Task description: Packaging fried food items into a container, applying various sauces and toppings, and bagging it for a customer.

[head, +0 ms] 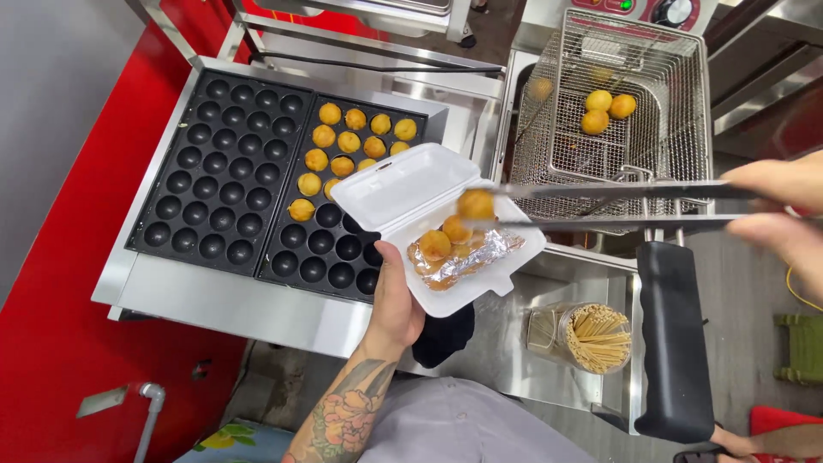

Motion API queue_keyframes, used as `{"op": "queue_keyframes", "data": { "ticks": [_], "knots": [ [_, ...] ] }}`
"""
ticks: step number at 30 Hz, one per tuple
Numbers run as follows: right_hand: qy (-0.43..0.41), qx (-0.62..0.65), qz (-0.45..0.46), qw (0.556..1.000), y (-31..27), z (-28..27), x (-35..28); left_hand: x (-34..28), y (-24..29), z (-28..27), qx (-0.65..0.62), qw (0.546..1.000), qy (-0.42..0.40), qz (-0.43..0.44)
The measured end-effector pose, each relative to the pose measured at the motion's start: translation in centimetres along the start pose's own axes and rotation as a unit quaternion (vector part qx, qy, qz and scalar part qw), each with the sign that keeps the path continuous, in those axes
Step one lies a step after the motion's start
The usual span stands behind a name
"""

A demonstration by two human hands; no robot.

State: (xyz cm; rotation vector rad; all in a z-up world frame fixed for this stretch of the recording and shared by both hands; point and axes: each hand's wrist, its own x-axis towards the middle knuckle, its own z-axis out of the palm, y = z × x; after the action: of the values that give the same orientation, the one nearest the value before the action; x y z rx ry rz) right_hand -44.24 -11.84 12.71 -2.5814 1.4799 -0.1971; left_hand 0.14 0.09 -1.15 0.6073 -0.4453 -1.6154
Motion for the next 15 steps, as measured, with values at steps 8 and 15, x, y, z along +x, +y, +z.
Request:
{"op": "queue_keyframes", "data": {
  "ticks": [8, 15],
  "knots": [
    [-0.141, -0.257, -0.067, 0.954, -23.4, -5.8, 5.2, -0.9, 0.4, 0.2, -0.005, 0.999, -0.044, -0.003],
    [-0.041, -0.186, -0.099, 0.977, -22.3, -4.7, 4.7, -1.0, 0.4, -1.2, 0.008, 1.0, -0.029, 0.002]
  ]
}}
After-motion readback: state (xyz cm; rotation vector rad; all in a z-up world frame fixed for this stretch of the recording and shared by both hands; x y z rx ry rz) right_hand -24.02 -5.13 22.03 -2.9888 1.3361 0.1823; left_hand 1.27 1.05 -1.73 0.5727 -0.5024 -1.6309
